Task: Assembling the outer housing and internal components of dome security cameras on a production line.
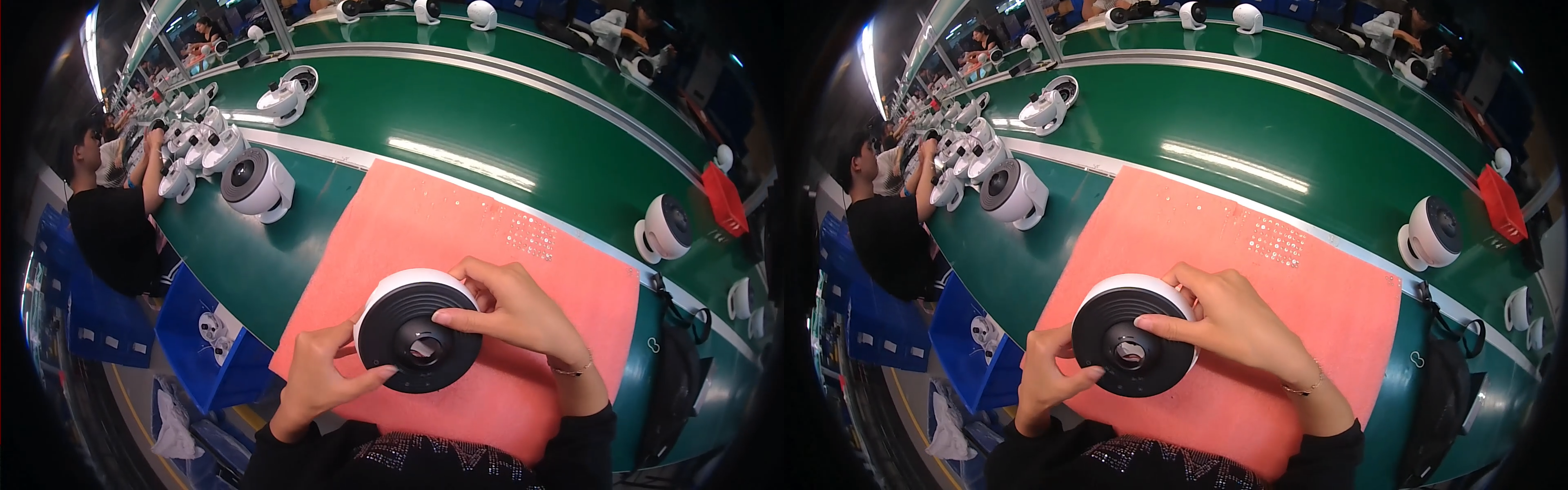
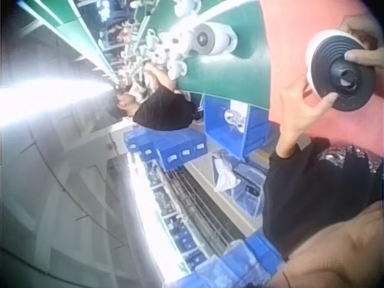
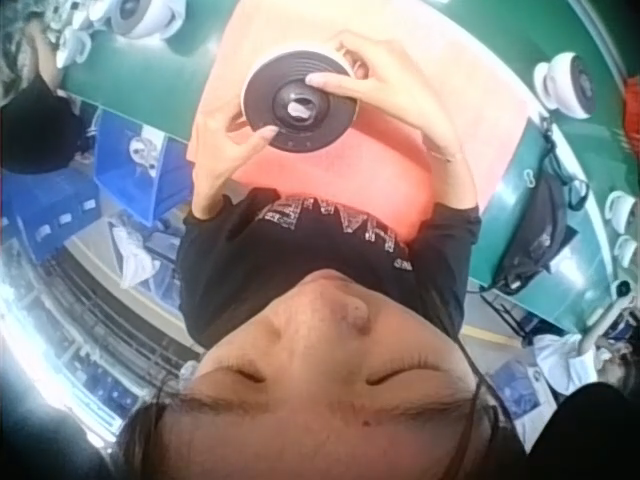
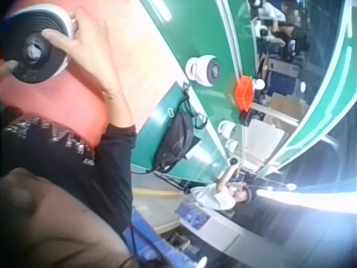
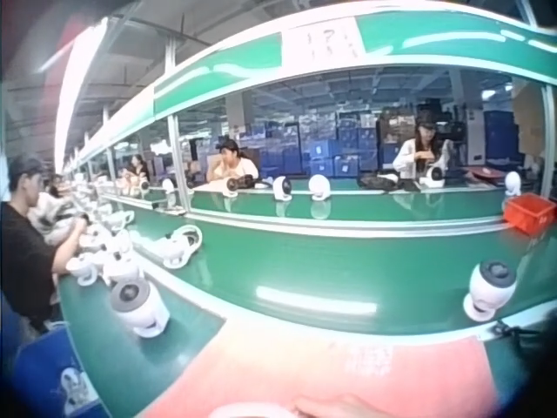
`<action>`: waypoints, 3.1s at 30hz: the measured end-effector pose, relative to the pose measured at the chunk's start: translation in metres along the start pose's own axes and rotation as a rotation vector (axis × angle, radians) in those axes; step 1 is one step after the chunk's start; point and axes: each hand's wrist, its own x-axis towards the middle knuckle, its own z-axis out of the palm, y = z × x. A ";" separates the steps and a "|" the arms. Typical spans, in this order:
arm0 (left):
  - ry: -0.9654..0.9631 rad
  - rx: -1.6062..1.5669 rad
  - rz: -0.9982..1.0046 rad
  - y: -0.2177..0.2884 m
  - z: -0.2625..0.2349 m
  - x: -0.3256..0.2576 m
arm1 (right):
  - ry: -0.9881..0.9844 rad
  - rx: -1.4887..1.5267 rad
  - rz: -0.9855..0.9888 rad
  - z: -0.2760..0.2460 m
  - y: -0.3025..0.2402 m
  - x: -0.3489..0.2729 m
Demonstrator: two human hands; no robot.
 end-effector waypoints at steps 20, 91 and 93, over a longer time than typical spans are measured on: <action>-0.189 0.354 -0.172 0.000 -0.011 0.017 | 0.059 -0.502 -0.023 0.002 0.013 0.011; 0.004 -0.094 0.303 0.006 0.018 0.040 | 0.326 -0.032 -0.523 0.008 0.013 0.010; -0.012 -0.143 0.256 0.007 0.018 0.044 | 0.366 -0.036 -0.472 0.005 0.007 0.009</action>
